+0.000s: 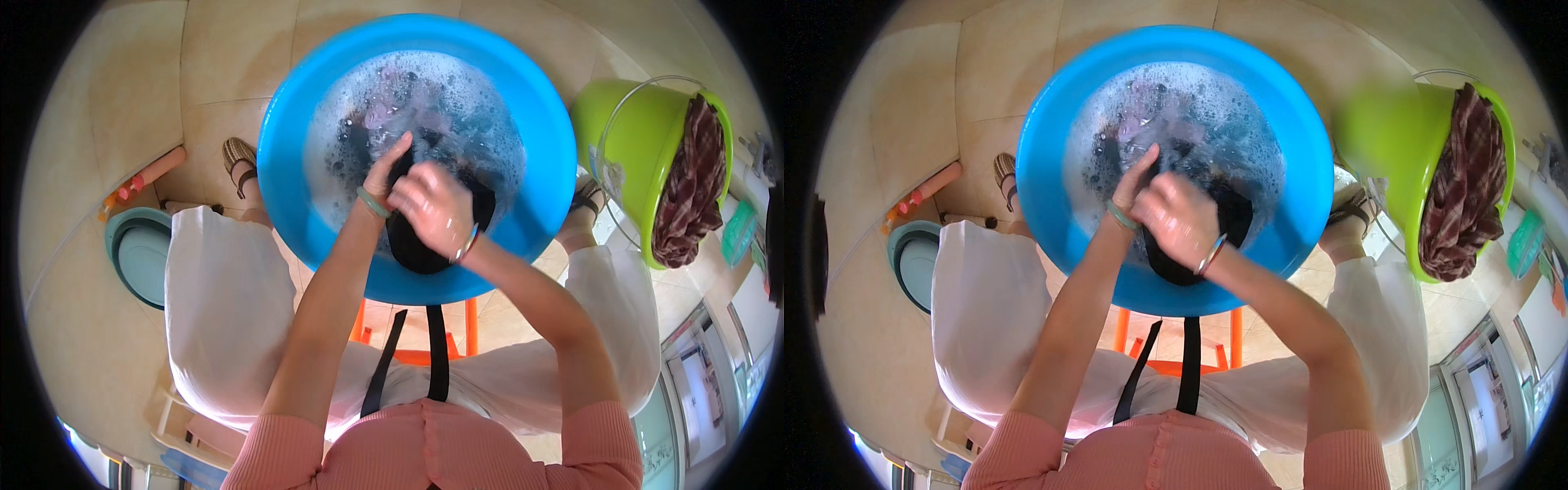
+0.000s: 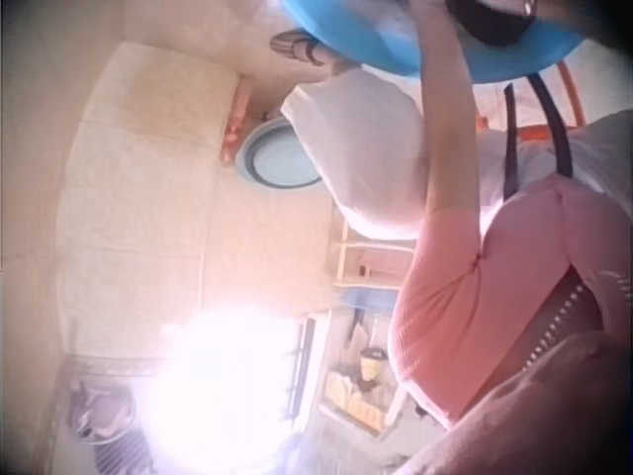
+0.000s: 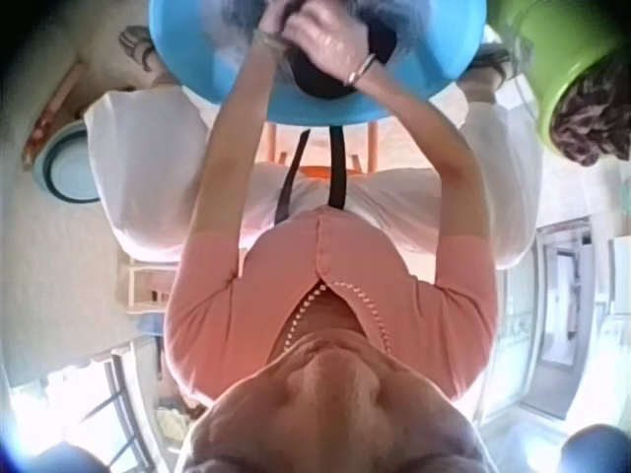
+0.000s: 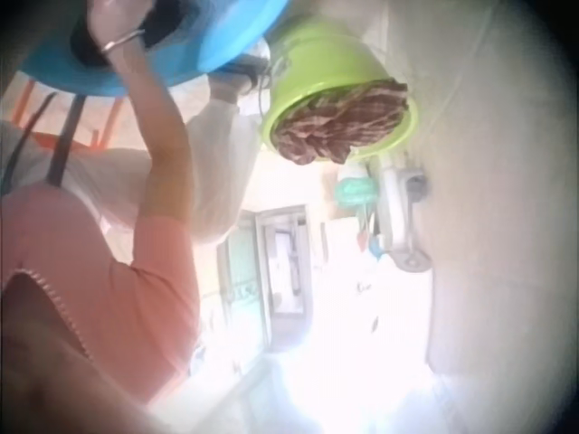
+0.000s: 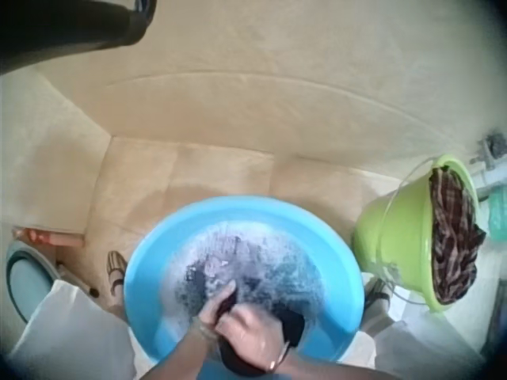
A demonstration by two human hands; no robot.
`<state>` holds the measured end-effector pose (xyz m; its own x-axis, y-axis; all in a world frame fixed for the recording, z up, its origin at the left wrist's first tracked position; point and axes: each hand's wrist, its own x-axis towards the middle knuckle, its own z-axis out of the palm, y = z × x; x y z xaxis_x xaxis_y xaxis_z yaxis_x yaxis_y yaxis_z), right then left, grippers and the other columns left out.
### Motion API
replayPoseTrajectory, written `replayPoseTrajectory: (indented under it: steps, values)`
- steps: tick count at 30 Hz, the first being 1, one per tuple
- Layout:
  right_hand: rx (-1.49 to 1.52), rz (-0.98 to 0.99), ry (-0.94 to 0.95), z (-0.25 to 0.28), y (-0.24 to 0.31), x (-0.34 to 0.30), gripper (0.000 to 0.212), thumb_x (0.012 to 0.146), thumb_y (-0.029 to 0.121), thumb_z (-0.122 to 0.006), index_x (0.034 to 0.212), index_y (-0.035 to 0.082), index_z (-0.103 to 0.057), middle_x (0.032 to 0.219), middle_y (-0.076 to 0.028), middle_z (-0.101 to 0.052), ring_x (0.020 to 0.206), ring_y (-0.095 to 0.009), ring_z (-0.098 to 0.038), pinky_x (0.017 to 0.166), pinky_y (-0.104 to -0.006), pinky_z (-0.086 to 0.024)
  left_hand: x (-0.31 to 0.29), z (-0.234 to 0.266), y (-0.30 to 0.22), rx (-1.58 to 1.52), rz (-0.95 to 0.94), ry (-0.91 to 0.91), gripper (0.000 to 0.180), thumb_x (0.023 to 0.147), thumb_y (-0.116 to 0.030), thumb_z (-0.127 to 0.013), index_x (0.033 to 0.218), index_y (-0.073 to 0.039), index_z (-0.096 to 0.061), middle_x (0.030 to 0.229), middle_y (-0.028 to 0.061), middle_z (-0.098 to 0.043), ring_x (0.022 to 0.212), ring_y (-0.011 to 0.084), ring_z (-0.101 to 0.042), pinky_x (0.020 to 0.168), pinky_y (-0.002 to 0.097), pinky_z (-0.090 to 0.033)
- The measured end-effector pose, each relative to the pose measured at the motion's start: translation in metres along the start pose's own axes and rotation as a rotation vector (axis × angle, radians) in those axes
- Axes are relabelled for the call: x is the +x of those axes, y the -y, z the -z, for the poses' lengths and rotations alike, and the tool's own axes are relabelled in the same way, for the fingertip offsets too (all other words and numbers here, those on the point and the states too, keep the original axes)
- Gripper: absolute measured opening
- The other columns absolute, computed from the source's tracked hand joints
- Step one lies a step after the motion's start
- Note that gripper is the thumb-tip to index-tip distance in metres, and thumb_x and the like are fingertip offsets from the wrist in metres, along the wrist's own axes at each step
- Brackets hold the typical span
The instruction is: The person hand-washes a black garment and a light purple garment in a blue basin filled with soapy water. They scrub and rinse the items by hand, then transfer them to a green bucket.
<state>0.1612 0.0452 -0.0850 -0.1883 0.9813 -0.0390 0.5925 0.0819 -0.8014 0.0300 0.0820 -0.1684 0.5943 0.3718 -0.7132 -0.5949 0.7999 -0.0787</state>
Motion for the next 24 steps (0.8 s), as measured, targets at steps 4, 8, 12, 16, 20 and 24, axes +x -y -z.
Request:
replayPoseTrajectory:
  steps: [4, 8, 12, 16, 20, 24]
  values:
    - [0.030, 0.158, 0.095, 0.013, 0.065, -0.023, 0.015, 0.075, 0.024, -0.072, 0.075, 0.013, -0.060, 0.086, -0.002, -0.050, 0.076, -0.019, -0.054, 0.064, -0.0329, -0.047, -0.029, -0.033, 0.016, 0.062, -0.112, 0.086, 0.016, 0.097, -0.026, -0.054, 0.112, -0.020, -0.058, 0.106, 0.0118, -0.058, 0.084, 0.0169, -0.055, 0.070, 0.0292, -0.048]
    - [-0.025, 0.189, -0.036, 0.016, 0.076, -0.011, 0.022, 0.072, 0.028, -0.074, 0.068, 0.014, -0.058, 0.082, -0.001, -0.048, 0.072, -0.016, -0.053, 0.053, -0.0283, -0.046, -0.033, -0.038, 0.041, -0.059, 0.083, 0.125, 0.029, 0.096, -0.048, -0.046, 0.101, -0.023, -0.059, 0.085, 0.0062, -0.056, 0.066, 0.0175, -0.048, 0.054, 0.0282, -0.043]
    - [-0.077, 0.279, -0.304, 0.013, 0.064, 0.003, 0.028, 0.069, 0.021, -0.075, 0.060, 0.013, -0.051, 0.070, 0.000, -0.049, 0.062, -0.014, -0.053, 0.048, -0.0280, -0.045, -0.023, -0.007, 0.048, -0.278, 0.046, 0.415, 0.036, 0.093, -0.050, -0.048, 0.098, -0.016, -0.059, 0.087, 0.0022, -0.058, 0.073, 0.0123, -0.056, 0.059, 0.0263, -0.045]
    - [0.201, -0.065, -0.276, 0.000, -0.001, 0.011, 0.010, 0.072, 0.016, -0.068, 0.071, 0.012, -0.059, 0.079, -0.010, -0.063, 0.069, -0.030, -0.064, 0.059, -0.0400, -0.051, -0.033, -0.052, 0.066, -0.006, -0.601, -0.275, 0.032, 0.086, -0.043, -0.061, 0.087, -0.012, -0.057, 0.071, -0.0021, -0.052, 0.060, 0.0135, -0.049, 0.055, 0.0254, -0.042]
    - [-0.209, -0.251, -0.288, 0.008, -0.105, -0.002, 0.018, 0.089, 0.026, -0.058, 0.079, 0.011, -0.062, 0.072, -0.013, -0.064, 0.064, -0.038, -0.062, 0.054, -0.0480, -0.048, -0.030, -0.071, 0.058, 0.312, -0.226, -0.534, 0.018, 0.088, -0.027, -0.060, 0.080, -0.012, -0.054, 0.088, 0.0033, -0.057, 0.080, 0.0163, -0.055, 0.077, 0.0301, -0.047]
    - [-0.138, -0.574, -0.380, 0.008, -0.141, 0.000, 0.030, 0.092, 0.036, -0.055, 0.098, 0.007, -0.060, 0.097, -0.019, -0.061, 0.090, -0.040, -0.058, 0.076, -0.0478, -0.047, -0.013, -0.026, 0.027, 0.100, -0.244, -0.282, 0.033, 0.096, -0.036, -0.053, 0.124, -0.018, -0.051, 0.126, 0.0061, -0.054, 0.116, 0.0226, -0.051, 0.097, 0.0367, -0.042]
